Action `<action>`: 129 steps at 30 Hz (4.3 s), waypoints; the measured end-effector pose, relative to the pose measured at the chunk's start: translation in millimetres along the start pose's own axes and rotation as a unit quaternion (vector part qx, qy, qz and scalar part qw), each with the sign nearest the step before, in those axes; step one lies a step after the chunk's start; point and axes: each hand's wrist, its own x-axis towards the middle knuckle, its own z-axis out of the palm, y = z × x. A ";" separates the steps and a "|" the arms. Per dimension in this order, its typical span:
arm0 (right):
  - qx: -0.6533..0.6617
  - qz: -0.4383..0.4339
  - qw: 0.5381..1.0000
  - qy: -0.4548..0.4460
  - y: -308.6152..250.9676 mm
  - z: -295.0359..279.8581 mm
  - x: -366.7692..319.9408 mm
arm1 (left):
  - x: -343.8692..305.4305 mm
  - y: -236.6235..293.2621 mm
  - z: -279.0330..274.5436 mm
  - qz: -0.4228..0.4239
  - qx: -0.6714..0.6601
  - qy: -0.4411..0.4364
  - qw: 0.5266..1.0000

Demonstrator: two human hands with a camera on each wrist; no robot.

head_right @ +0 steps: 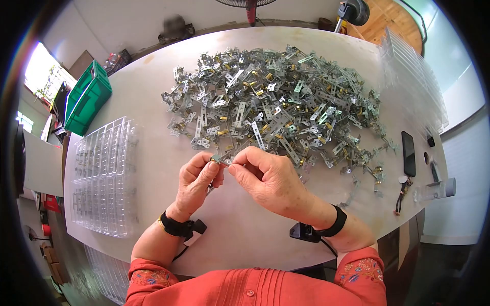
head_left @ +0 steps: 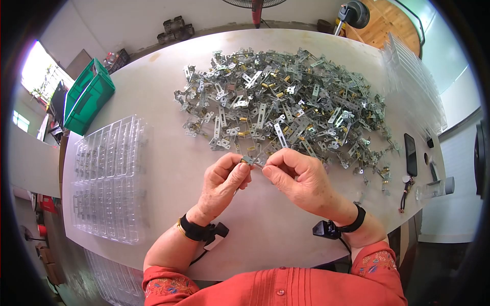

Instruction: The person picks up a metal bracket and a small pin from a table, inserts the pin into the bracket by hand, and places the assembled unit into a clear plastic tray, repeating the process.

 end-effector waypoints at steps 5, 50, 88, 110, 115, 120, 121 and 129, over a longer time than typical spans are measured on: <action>-0.020 0.016 1.000 0.010 -3.9 -1.4 -0.3 | -0.7 1.5 2.1 0.005 0.012 0.013 1.000; -0.027 0.049 0.998 0.013 4.0 -2.6 4.1 | 3.2 1.2 -2.2 -0.057 -0.155 -0.020 0.986; 0.060 -0.017 0.998 0.005 15.0 -2.1 7.0 | -1.2 3.2 14.5 0.142 0.273 0.041 0.951; 0.007 -0.023 0.998 0.056 17.8 -12.8 10.9 | -2.2 8.5 3.6 -0.044 0.015 -0.077 0.996; -0.118 -0.184 0.967 0.133 7.2 -10.2 12.6 | -0.4 4.0 5.5 0.002 -0.017 -0.041 0.999; -0.113 -0.038 0.991 0.064 -2.3 -2.8 2.2 | 0.7 -2.8 8.8 0.036 -0.018 -0.019 0.999; -0.113 -0.038 0.991 0.065 -1.6 -2.5 2.3 | 0.5 -3.4 9.1 0.041 -0.018 -0.012 0.999; -0.175 -0.044 0.982 0.059 -1.4 0.9 1.0 | 2.0 -9.3 8.4 0.071 0.051 0.002 0.996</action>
